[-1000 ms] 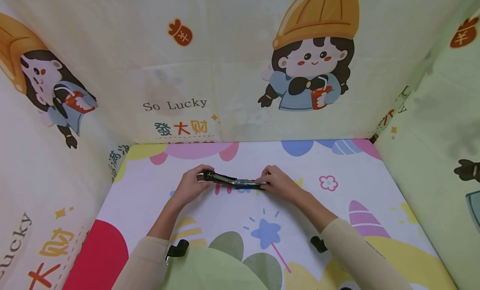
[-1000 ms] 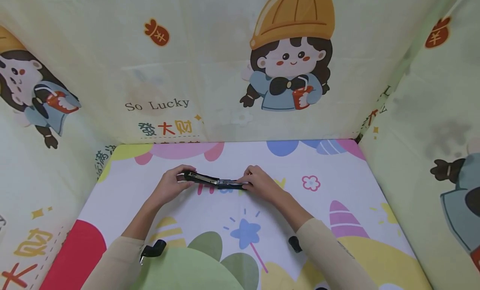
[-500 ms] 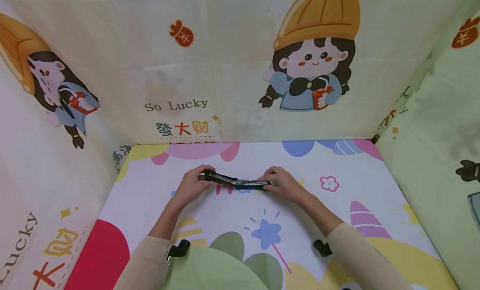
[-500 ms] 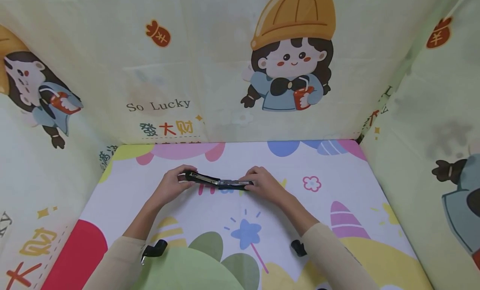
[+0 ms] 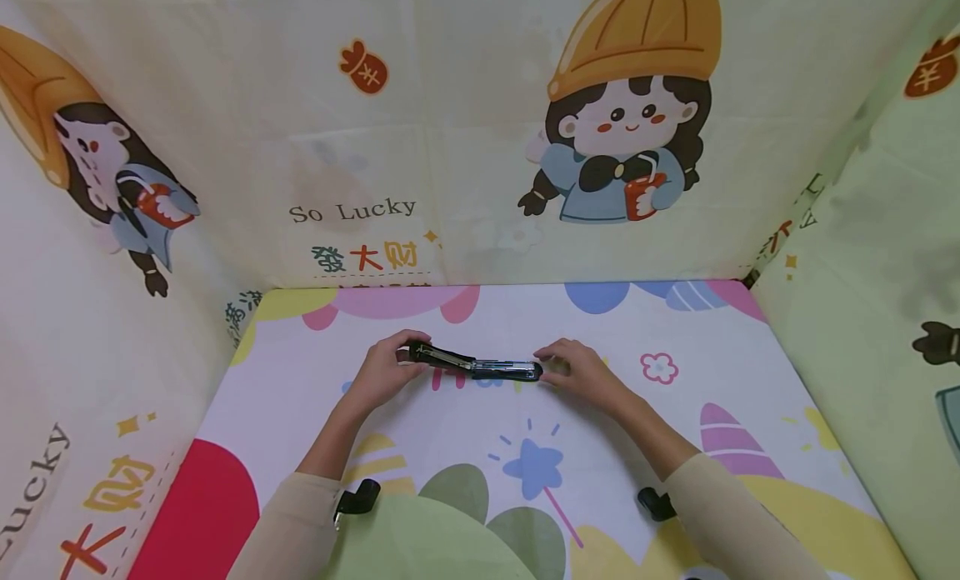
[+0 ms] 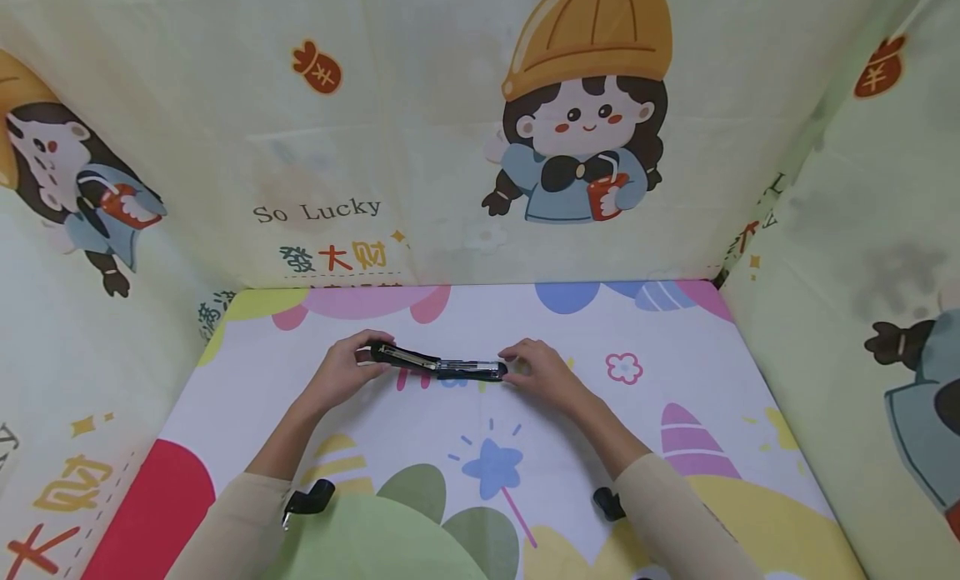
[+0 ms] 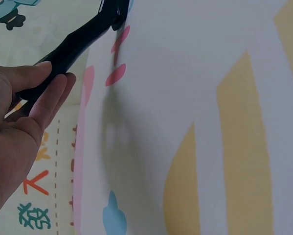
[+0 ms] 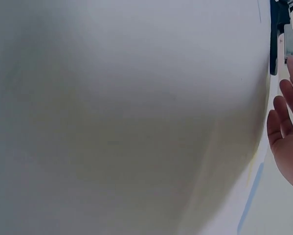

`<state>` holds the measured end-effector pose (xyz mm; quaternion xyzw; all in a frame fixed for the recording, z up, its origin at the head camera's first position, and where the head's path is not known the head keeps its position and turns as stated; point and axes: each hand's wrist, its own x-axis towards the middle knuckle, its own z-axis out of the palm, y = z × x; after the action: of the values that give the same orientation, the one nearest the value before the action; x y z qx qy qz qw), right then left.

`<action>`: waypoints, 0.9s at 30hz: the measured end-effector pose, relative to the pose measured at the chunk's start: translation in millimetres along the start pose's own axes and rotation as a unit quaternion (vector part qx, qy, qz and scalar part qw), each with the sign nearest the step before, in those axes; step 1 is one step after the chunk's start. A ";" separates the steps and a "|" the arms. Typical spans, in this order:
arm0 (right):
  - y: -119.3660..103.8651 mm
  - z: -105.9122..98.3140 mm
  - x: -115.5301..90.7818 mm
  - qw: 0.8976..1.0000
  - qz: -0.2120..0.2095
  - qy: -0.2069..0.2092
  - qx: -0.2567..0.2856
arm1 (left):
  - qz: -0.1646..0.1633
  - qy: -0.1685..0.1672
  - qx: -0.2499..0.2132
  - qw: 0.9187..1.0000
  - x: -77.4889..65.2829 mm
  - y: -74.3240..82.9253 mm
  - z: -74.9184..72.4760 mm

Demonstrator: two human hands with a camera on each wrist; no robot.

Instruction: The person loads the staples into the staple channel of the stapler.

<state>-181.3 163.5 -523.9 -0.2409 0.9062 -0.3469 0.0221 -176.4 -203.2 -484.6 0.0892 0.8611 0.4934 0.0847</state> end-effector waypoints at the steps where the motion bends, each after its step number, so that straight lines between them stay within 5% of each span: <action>1: 0.7 0.2 0.1 1.000 0.001 -0.001 -0.003 | 0.000 0.000 -0.001 1.000 0.1 -0.1 0.1; 27: -1.2 9.8 8.9 0.998 0.048 -0.029 -0.020 | 0.020 0.003 -0.013 1.000 0.4 3.1 1.7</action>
<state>-186.6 152.6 -529.4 -0.2076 0.9225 -0.3199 0.0599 -176.2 -200.1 -482.8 0.1043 0.8526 0.5067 0.0736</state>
